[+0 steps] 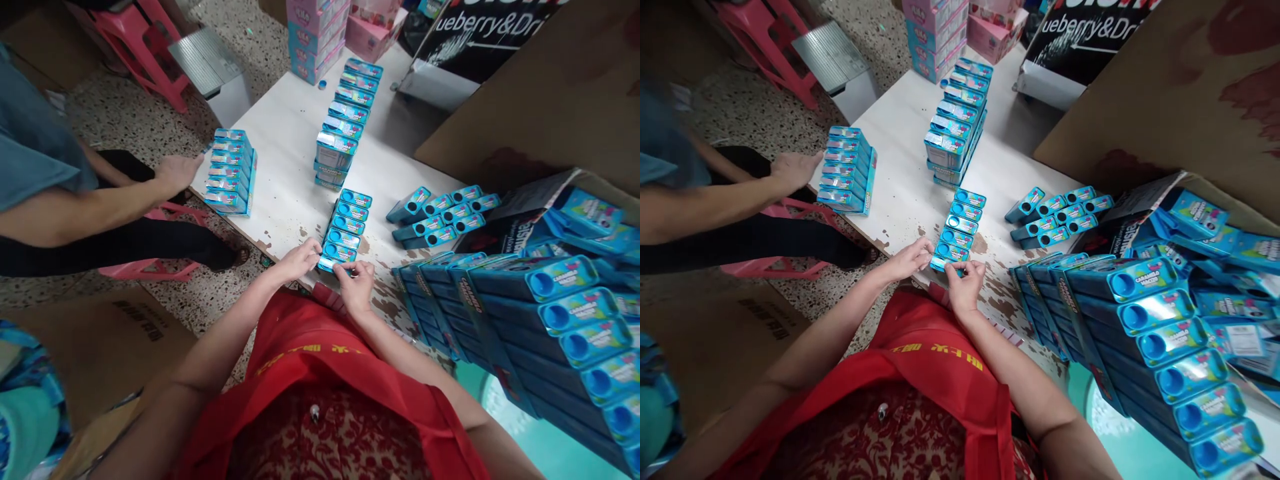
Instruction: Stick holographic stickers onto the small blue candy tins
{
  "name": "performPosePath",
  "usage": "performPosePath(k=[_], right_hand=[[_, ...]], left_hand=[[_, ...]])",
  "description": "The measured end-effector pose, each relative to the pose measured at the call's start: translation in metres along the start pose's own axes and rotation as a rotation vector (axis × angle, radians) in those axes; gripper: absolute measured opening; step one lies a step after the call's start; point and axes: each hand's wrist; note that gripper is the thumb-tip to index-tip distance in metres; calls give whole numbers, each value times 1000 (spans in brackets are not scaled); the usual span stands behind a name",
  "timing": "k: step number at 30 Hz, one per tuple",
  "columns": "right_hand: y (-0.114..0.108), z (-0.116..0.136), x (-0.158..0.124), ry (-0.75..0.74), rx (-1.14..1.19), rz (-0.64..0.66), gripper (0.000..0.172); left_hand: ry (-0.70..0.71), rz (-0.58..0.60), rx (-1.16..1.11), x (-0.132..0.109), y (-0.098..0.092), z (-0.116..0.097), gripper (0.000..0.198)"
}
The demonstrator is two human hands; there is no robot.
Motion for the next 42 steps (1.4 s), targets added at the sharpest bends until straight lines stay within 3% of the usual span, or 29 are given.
performPosePath(k=[3, 6, 9, 12, 15, 17, 21, 23, 26, 30, 34, 42], right_hand=[[-1, -2, 1, 41, 16, -29, 25], [-1, -3, 1, 123, 75, -52, 44], [0, -3, 4, 131, 146, 20, 58], [-2, -5, 6, 121, 197, 80, 59], [-12, -12, 0, 156, 207, 38, 53], [-23, -16, -9, 142, 176, 66, 45], [-39, -20, -28, -76, -27, 369, 23], [-41, -19, -31, -257, -205, 412, 18], [-39, -20, -29, -413, -471, 437, 21], [-33, -22, -26, -409, -669, 611, 30], [-31, -19, -26, -397, -733, 726, 41], [-30, -13, -24, -346, -736, 784, 50]], left_hand=[[-78, -33, -11, 2, 5, 13, 21], [-186, -220, 99, -5, 17, 19, 27], [-57, -333, 51, -16, 37, 21, 46], [-10, -224, 63, -27, 52, 26, 61], [-139, -268, 143, -35, 54, 36, 54], [-150, -290, 155, -39, 53, 42, 47], [-73, -142, 77, -38, 59, 42, 26], [-84, -126, 58, -32, 64, 41, 29], [-127, -168, 41, -23, 68, 44, 29], [-226, -220, 23, -13, 68, 50, 25], [-282, -206, 92, -7, 67, 50, 23], [-307, -213, 123, -4, 67, 44, 25]])
Point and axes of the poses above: each hand's wrist, its own x-axis towards the middle knuckle, its own y-axis out of the palm, z = x × y, and after that the axes turned 3 degrees about z, right-handed
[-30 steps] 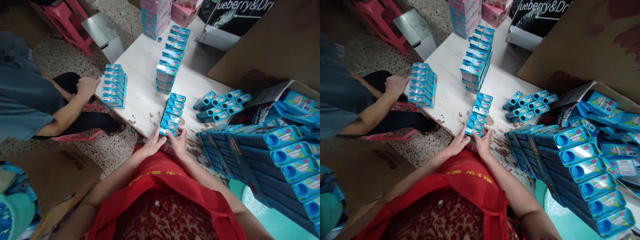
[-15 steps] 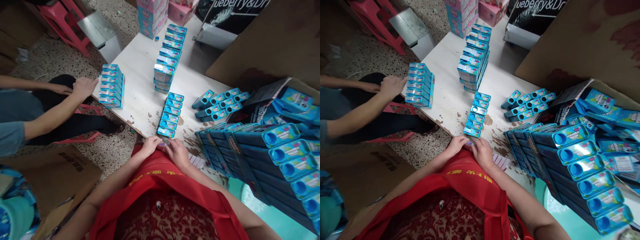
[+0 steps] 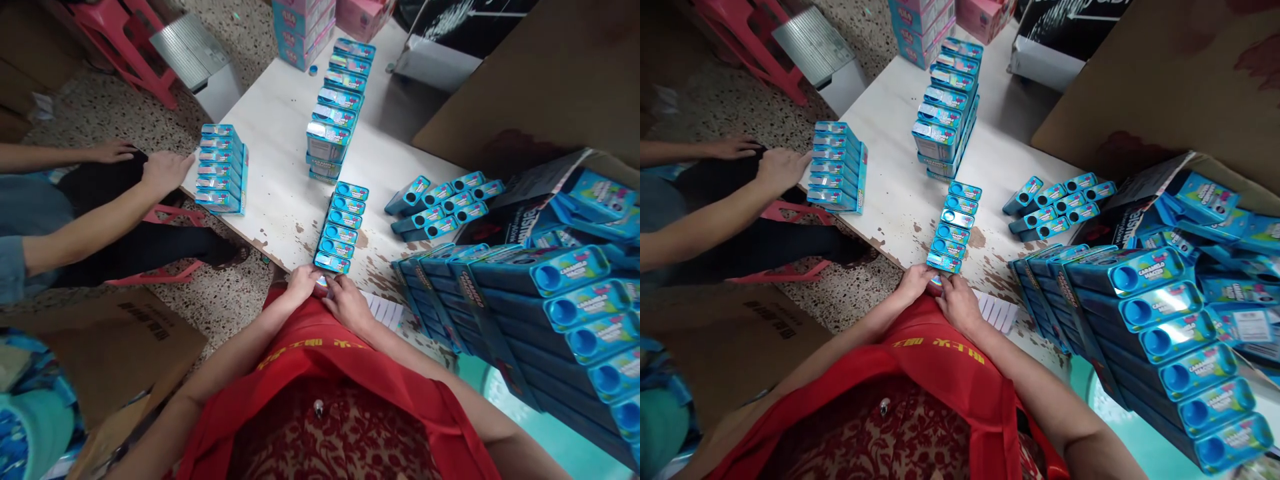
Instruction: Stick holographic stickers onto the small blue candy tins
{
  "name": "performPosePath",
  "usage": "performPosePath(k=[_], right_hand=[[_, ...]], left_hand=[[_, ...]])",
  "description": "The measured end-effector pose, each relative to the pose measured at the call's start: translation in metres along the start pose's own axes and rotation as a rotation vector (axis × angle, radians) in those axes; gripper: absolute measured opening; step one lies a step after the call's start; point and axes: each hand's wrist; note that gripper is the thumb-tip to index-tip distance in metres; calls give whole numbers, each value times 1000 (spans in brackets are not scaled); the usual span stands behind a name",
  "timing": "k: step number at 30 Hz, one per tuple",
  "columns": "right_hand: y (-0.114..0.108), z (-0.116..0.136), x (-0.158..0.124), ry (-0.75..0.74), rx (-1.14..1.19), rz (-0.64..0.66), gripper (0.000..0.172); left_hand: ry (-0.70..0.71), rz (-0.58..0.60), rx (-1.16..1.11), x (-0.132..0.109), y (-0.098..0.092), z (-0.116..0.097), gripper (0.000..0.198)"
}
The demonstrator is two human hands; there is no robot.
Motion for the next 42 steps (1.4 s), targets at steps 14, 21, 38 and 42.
performPosePath(k=[14, 21, 38, 42], right_hand=[[1, 0, -2, -151, 147, -49, 6], [-23, 10, -14, 53, 971, -110, 23], [-37, 9, 51, 329, 743, -777, 19], [-30, 5, 65, 393, 753, -813, 15]], left_hand=[[27, -66, -175, 4, 10, 15, 19], [235, -15, -335, -49, -25, 2, 34], [335, 226, -147, 14, -82, -62, 20], [363, 212, -52, 35, -80, -61, 14]])
Point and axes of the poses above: each hand's wrist, its own x-axis towards the middle knuckle, its own y-axis out of the palm, z = x × y, and after that the axes turned 3 degrees about z, right-handed
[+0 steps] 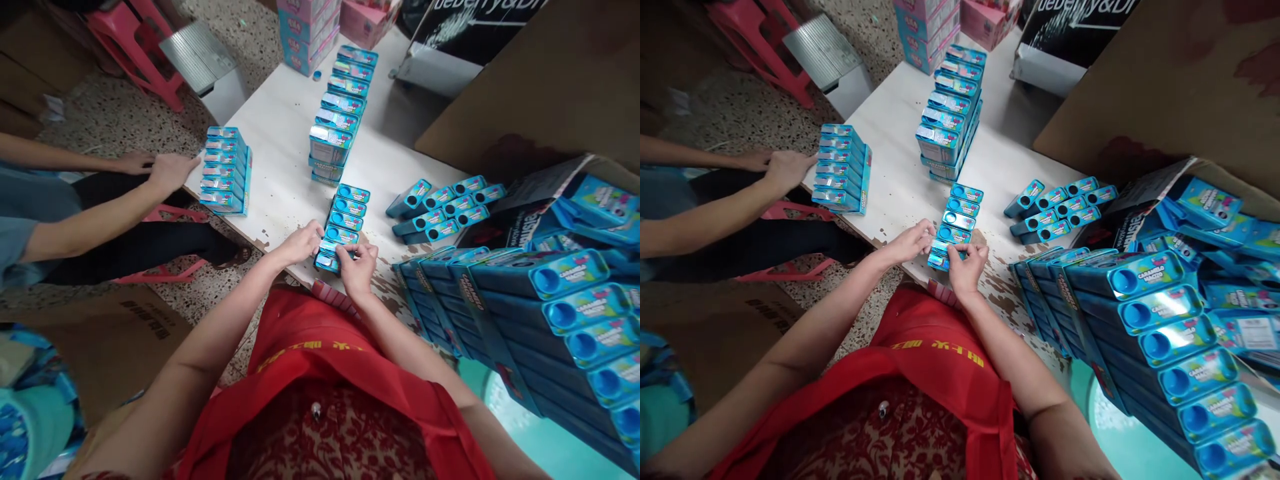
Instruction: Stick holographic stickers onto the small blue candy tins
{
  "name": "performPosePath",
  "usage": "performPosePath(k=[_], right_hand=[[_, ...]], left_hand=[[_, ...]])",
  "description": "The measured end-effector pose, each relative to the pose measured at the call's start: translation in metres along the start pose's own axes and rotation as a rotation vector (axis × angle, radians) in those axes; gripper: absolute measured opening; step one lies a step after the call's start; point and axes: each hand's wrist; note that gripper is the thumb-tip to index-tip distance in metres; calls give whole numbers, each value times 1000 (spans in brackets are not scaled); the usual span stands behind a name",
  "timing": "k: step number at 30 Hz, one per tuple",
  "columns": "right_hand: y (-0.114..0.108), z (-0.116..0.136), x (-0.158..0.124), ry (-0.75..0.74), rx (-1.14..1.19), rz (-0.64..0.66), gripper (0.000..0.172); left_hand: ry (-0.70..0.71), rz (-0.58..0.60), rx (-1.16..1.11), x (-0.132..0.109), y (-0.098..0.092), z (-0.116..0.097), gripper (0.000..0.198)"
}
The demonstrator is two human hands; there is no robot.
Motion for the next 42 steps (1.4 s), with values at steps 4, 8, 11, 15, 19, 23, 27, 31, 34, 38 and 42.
performPosePath(k=[4, 8, 11, 15, 19, 23, 27, 31, 34, 38, 42], right_hand=[[2, -6, 2, 25, -9, -5, 17], [0, -11, 3, 104, 54, -48, 40], [2, -14, 6, 80, 54, 4, 49], [-3, -12, 4, 13, 47, 31, 39], [-29, -8, -22, -187, -34, 17, 28], [-47, -17, -54, -310, -206, 442, 19], [-39, -31, -60, -377, -510, 655, 32], [-28, -37, -55, -407, -677, 709, 42], [-26, -35, -56, -447, -715, 721, 45], [-27, -29, -57, -490, -764, 747, 46], [-29, -26, -58, -526, -805, 783, 38]], left_hand=[[-94, -25, -94, 7, 7, 16, 15], [-219, -216, 94, -4, 22, 23, 21], [-66, -319, 104, -19, 40, 22, 40], [-109, -219, 226, -45, 53, 31, 50], [-167, -255, 147, -68, 56, 51, 42], [-151, -119, 4, -73, 69, 61, 30], [-175, -114, 0, -63, 73, 62, 33], [-208, -87, -18, -57, 68, 58, 31], [-257, -99, -54, -54, 68, 56, 29], [-289, -107, -88, -48, 71, 61, 27], [-312, -128, -84, -44, 74, 67, 27]])
Point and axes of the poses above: each hand's wrist, its own x-axis towards the middle knuckle, its own y-axis out of the palm, z = x × y, and after that the axes turned 3 degrees about z, right-handed
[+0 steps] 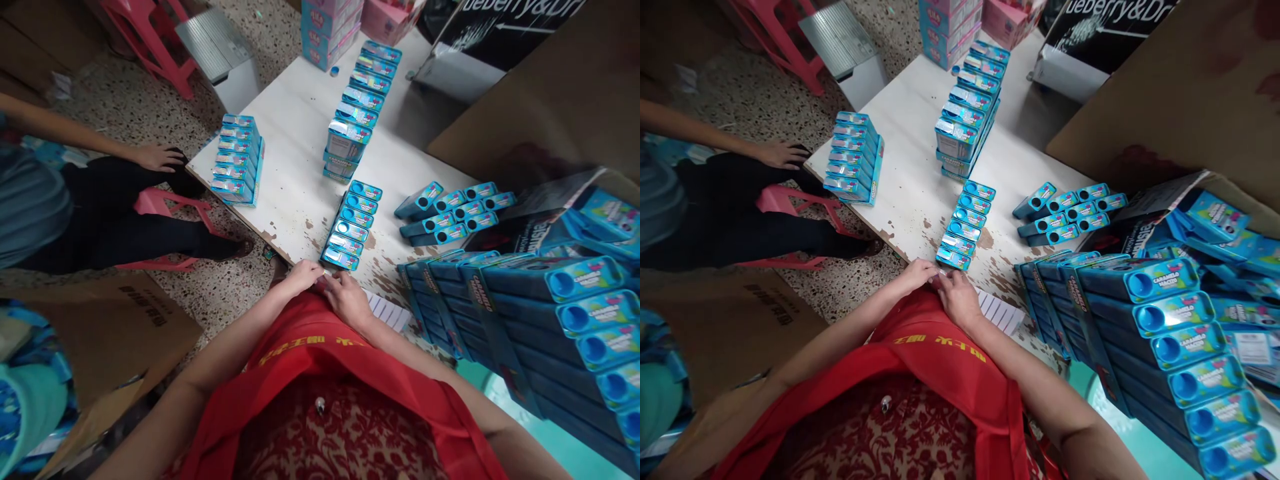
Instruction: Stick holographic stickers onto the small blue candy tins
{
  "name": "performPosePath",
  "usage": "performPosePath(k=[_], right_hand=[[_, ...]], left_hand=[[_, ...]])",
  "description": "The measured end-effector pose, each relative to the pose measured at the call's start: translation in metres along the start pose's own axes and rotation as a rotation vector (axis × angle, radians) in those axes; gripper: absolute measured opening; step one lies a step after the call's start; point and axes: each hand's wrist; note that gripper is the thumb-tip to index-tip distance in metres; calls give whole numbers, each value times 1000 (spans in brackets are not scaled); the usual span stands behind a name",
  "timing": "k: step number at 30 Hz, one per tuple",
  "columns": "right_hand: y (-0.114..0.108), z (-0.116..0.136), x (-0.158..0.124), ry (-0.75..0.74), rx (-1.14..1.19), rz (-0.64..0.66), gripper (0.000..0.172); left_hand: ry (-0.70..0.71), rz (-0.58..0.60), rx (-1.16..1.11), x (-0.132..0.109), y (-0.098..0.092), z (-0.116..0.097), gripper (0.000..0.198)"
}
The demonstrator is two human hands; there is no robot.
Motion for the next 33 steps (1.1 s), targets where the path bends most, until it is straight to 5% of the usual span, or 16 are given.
performPosePath(k=[8, 18, 22, 27, 33], right_hand=[[4, -3, 2, -19, 18, -38, 18], [13, -10, 13, -323, -116, -202, 20], [13, -12, 11, -296, 147, -227, 19], [-1, -3, 3, 17, 710, -331, 22], [-23, 10, -1, 211, 1153, -387, 28]], left_hand=[[-8, -5, -34, 1, 4, -1, 24], [75, 9, 28, 3, 4, 6, 27], [96, 31, -1, 0, 1, 8, 28], [233, -89, -134, -32, -9, -3, 34], [189, 62, -232, -59, -12, -30, 20]])
Point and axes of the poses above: each hand's wrist, its own x-axis towards the middle knuckle, its own y-axis out of the palm, z = x × y, and after that the axes turned 3 degrees about z, right-handed
